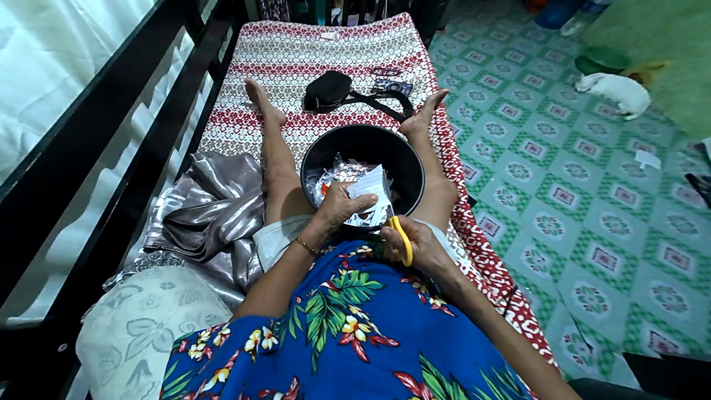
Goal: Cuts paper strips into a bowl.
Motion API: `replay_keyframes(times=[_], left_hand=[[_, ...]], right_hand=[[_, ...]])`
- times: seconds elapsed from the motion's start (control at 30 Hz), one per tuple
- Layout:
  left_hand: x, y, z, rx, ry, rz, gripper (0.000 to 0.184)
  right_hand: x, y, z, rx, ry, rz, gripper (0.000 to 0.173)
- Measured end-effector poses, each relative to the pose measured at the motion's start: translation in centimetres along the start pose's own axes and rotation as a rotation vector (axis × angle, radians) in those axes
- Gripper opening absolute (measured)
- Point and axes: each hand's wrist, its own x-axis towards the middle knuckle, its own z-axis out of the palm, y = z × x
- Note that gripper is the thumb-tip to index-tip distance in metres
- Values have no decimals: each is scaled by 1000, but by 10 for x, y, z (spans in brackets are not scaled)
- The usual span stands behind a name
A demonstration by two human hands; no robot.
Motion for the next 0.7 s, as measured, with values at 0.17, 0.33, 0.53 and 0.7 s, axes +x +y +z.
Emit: replay_keyframes(times=[0.17, 0.33, 0.53, 0.7], left_hand=[[0, 0, 0, 7, -4, 6, 10], [0, -1, -3, 39, -63, 4, 11], [0, 0, -4, 87, -102, -1, 9], [0, 0, -4, 101, -116, -18, 8]], right_hand=[[-1, 1, 1, 34, 38, -6, 16], [2, 0, -2, 17, -38, 16, 21], [0, -1, -1, 69, 42, -9, 16], [1, 2, -6, 207, 40, -13, 16]])
